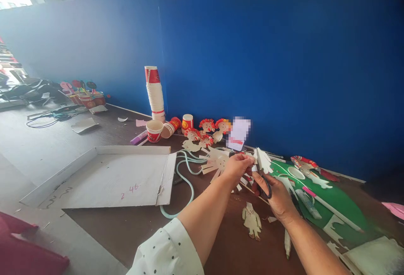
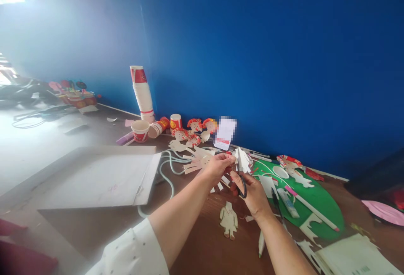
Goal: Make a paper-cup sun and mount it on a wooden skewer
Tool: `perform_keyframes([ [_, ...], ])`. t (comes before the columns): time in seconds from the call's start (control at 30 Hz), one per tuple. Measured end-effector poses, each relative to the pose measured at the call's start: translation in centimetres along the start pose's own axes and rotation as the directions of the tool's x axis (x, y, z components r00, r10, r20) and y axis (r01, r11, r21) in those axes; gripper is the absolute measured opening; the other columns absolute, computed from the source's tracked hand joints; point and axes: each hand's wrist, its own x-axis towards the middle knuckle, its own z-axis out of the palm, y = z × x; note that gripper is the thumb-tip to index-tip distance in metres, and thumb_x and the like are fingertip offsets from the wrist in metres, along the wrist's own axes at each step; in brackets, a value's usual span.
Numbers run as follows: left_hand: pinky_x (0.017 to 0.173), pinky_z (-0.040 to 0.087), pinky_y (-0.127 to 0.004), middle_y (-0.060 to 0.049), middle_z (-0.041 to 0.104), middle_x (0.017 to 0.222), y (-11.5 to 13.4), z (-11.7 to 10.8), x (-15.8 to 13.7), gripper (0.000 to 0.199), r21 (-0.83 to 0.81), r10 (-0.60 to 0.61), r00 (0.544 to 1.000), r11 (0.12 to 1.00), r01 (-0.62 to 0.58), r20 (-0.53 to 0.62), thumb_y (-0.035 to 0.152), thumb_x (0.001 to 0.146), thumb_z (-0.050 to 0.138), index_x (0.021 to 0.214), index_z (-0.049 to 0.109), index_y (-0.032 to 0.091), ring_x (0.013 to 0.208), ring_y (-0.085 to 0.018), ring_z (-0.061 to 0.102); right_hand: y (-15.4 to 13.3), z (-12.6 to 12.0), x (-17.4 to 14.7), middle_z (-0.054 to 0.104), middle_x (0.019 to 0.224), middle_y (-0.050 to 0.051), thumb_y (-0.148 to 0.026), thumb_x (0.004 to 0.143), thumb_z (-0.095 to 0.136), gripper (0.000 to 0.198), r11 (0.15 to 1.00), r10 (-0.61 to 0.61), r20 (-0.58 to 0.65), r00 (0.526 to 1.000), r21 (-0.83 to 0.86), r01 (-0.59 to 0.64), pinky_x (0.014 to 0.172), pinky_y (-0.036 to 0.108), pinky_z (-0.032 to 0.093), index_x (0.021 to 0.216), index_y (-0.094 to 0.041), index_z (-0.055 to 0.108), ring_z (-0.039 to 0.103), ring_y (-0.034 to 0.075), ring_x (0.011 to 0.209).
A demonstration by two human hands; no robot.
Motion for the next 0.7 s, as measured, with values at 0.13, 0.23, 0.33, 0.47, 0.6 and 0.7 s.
perform_keyframes([
  [0.13,0.052,0.035,-0.021,0.003,0.049,0.054,-0.02,-0.02,0.03,0.025,-0.012,0.007,1.0,1.0,-0.007,0.01,0.032,0.061,0.072,0.062,0.054,0.014,0.049,-0.006,0.044,-0.06,-0.12,-0.01,0.06,0.054,0.0,-0.058,0.077,0.058,0.041,0.999,-0.012,-0.003,1.0,-0.039,0.012,0.055,0.028,0.039,0.058,-0.021,0.059,0.052,0.015,0.053],
  [0.23,0.051,0.035,-0.021,0.003,0.049,0.054,0.04,-0.01,-0.03,0.026,-0.022,0.01,1.0,1.0,-0.01,0.005,0.032,0.06,0.073,0.062,0.054,0.014,0.049,-0.006,0.044,-0.34,-0.12,-0.15,0.059,0.052,0.0,-0.058,0.078,0.056,0.043,0.996,-0.024,-0.003,1.0,-0.089,0.023,0.055,0.028,0.039,0.057,-0.022,0.059,0.051,0.016,0.053],
  [0.33,0.05,0.036,-0.021,0.003,0.049,0.054,0.22,0.06,-0.19,0.027,-0.037,0.0,1.0,0.999,0.0,0.004,0.032,0.06,0.073,0.062,0.054,0.014,0.048,-0.006,0.045,-0.43,-0.06,-0.22,0.058,0.051,0.0,-0.058,0.079,0.055,0.042,0.993,-0.036,-0.005,0.999,-0.113,0.035,0.056,0.029,0.038,0.059,-0.022,0.06,0.051,0.016,0.053],
  [0.47,0.049,0.037,-0.02,0.003,0.049,0.054,0.48,0.17,-0.41,0.027,-0.044,-0.009,1.0,0.999,0.009,0.004,0.032,0.06,0.074,0.062,0.054,0.014,0.048,-0.006,0.045,-0.36,-0.07,-0.2,0.058,0.051,0.0,-0.059,0.079,0.054,0.042,0.99,-0.047,-0.021,0.999,-0.137,0.044,0.055,0.029,0.037,0.061,-0.022,0.061,0.05,0.016,0.052],
  [0.6,0.05,0.038,-0.019,0.002,0.049,0.054,0.62,0.21,-0.48,0.025,-0.025,-0.026,1.0,0.999,0.025,-0.004,0.03,0.062,0.073,0.063,0.054,0.014,0.05,-0.006,0.046,-0.31,-0.28,-0.14,0.057,0.05,0.0,-0.06,0.08,0.052,0.044,0.984,-0.048,-0.007,0.999,-0.171,0.046,0.056,0.028,0.037,0.058,-0.021,0.058,0.05,0.016,0.053],
  [0.7,0.05,0.038,-0.019,0.002,0.049,0.054,0.61,0.15,-0.41,0.021,-0.007,-0.037,0.999,0.999,0.037,-0.006,0.027,0.065,0.07,0.064,0.055,0.014,0.05,-0.006,0.046,-0.25,-0.4,-0.1,0.057,0.051,0.0,-0.059,0.081,0.051,0.046,0.98,-0.056,0.004,0.998,-0.189,0.056,0.057,0.028,0.037,0.055,-0.021,0.055,0.05,0.015,0.054],
])
